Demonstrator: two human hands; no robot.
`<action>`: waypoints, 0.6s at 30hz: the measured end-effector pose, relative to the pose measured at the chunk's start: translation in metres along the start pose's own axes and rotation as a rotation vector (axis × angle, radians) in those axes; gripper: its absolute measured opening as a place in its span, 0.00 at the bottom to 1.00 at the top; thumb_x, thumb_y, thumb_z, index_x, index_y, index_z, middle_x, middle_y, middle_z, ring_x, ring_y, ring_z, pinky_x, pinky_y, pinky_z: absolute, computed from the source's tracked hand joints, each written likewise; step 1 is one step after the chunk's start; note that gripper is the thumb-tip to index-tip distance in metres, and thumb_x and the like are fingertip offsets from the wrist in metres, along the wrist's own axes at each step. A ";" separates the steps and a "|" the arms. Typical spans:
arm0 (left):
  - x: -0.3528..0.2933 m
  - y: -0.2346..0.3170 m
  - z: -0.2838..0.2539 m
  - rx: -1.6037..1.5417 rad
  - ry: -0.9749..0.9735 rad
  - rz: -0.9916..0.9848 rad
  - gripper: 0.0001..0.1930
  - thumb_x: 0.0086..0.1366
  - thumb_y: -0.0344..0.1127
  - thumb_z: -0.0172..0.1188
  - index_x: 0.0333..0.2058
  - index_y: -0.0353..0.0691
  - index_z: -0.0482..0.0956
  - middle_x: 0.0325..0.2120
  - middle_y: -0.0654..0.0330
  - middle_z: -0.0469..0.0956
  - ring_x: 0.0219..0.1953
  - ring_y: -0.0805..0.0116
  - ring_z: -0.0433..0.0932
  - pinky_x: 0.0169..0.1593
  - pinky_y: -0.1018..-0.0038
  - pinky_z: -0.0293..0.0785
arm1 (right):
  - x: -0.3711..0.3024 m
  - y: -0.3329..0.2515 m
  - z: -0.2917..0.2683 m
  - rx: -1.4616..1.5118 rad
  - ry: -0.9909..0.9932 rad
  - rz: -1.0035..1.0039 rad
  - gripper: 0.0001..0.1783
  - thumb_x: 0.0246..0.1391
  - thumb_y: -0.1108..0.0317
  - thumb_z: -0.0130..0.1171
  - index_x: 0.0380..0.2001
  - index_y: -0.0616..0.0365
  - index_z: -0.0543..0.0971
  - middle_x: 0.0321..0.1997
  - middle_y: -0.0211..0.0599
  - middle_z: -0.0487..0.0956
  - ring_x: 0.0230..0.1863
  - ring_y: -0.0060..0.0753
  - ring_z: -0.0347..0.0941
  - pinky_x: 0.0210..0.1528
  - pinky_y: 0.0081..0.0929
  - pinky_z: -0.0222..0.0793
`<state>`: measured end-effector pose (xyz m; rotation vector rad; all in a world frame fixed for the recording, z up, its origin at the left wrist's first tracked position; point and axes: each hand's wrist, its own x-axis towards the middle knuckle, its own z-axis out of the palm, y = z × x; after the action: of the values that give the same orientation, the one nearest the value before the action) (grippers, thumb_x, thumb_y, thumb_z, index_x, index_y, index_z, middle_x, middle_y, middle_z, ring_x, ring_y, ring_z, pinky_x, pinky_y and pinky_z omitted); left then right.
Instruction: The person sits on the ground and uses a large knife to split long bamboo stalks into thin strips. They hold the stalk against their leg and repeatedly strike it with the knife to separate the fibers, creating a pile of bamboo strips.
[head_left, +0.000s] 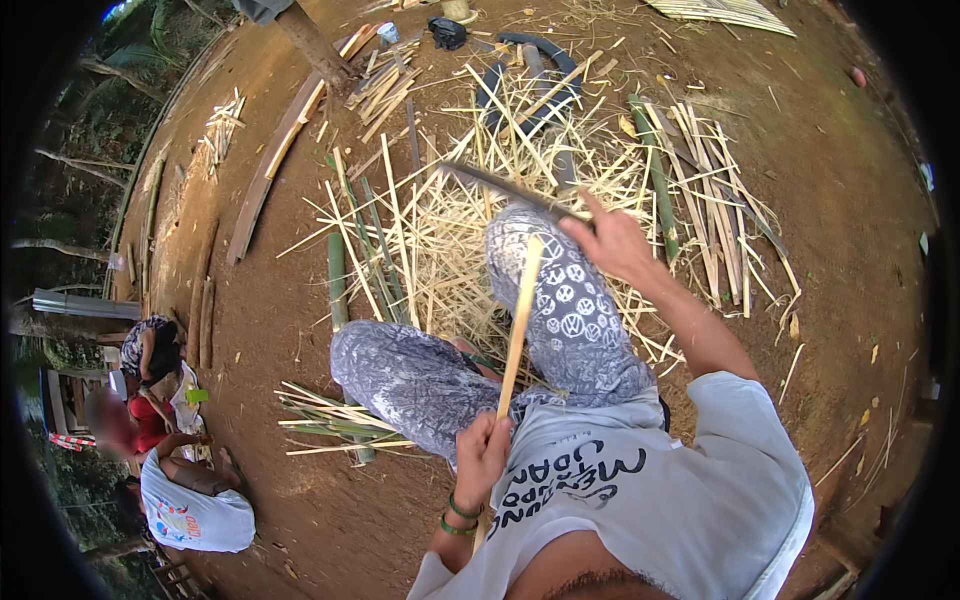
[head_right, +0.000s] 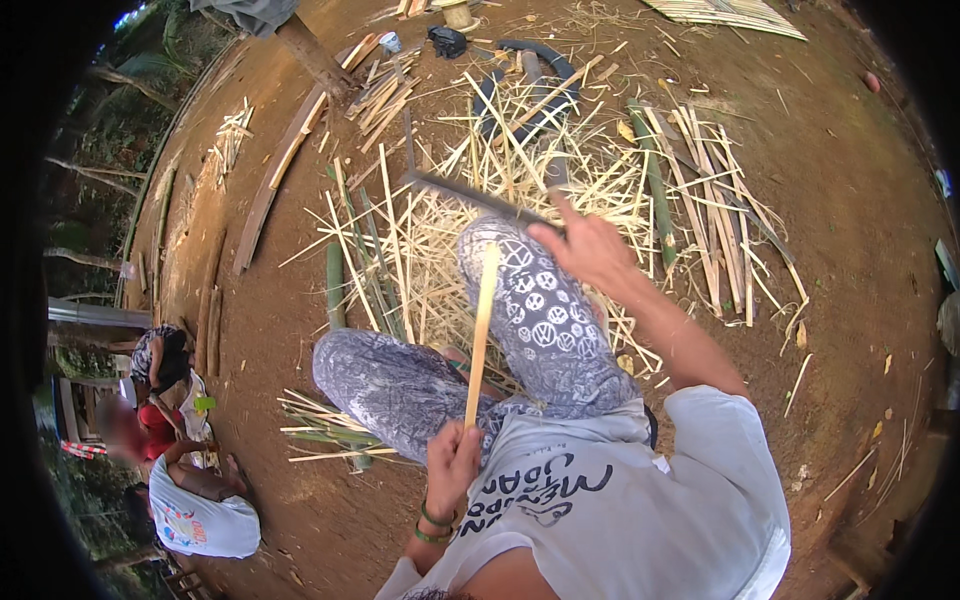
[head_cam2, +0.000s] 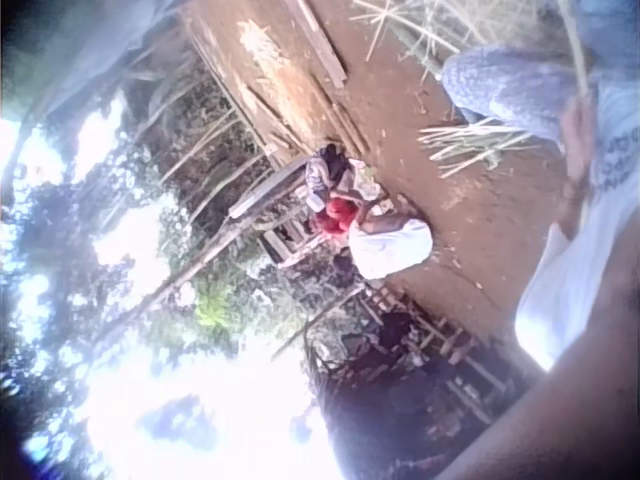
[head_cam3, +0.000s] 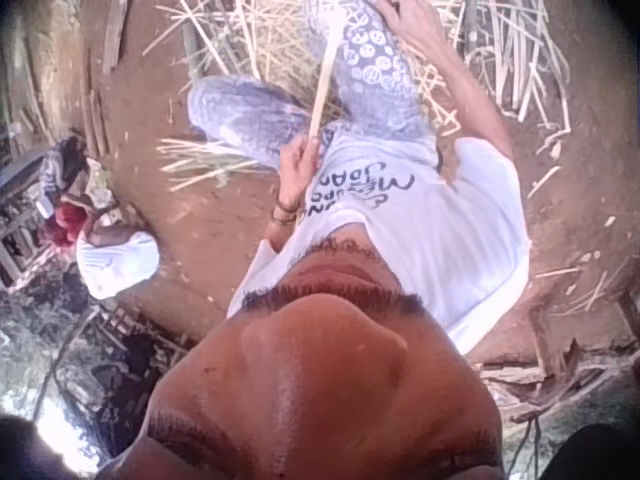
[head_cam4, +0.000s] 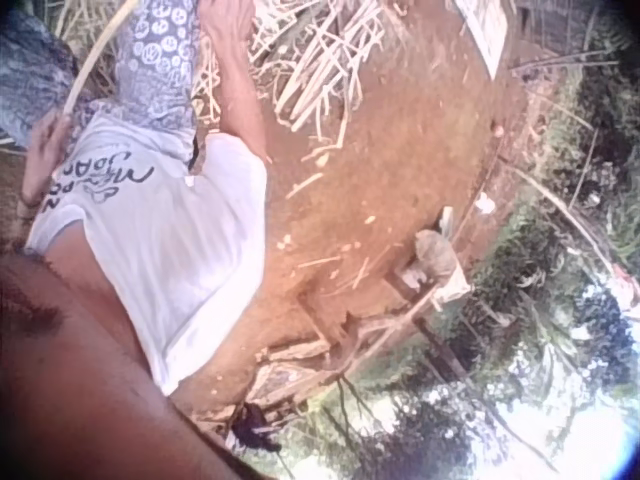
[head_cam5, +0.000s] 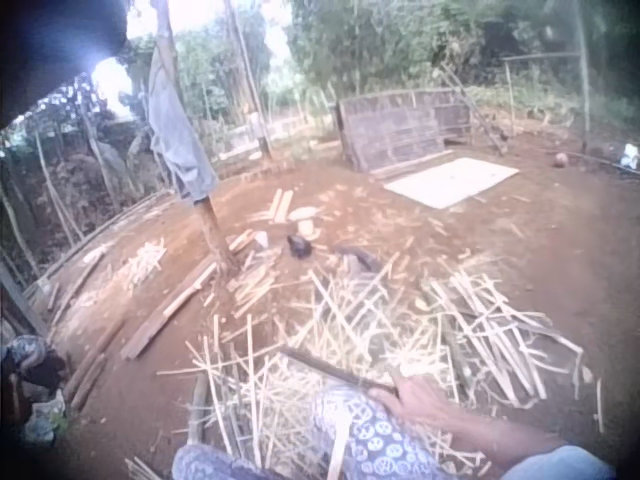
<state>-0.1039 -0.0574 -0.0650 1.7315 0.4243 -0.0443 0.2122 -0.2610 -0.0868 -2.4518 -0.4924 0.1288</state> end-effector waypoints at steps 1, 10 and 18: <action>-0.015 -0.006 -0.008 -0.019 0.002 -0.050 0.11 0.74 0.32 0.54 0.31 0.35 0.77 0.13 0.72 0.68 0.16 0.88 0.62 0.19 0.83 0.55 | 0.010 0.014 -0.003 0.054 0.046 0.102 0.47 0.63 0.30 0.44 0.67 0.63 0.65 0.10 0.27 0.66 0.11 0.26 0.62 0.13 0.39 0.59; 0.025 0.003 0.001 -0.196 -0.054 -0.083 0.10 0.75 0.33 0.52 0.35 0.36 0.77 0.13 0.73 0.67 0.12 0.87 0.61 0.16 0.84 0.55 | -0.019 -0.033 -0.048 0.199 -0.035 0.008 0.46 0.62 0.32 0.45 0.62 0.67 0.71 0.16 0.37 0.75 0.20 0.35 0.74 0.27 0.38 0.68; 0.042 0.018 0.011 -0.128 -0.067 -0.025 0.10 0.74 0.35 0.53 0.35 0.35 0.77 0.13 0.72 0.68 0.13 0.87 0.62 0.17 0.83 0.57 | -0.023 -0.071 -0.027 0.571 0.020 -0.120 0.26 0.53 0.54 0.71 0.46 0.64 0.80 0.18 0.28 0.73 0.21 0.21 0.68 0.25 0.27 0.62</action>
<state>-0.0570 -0.0593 -0.0617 1.5941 0.3911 -0.0916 0.1741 -0.2328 -0.0236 -1.8607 -0.5100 0.1685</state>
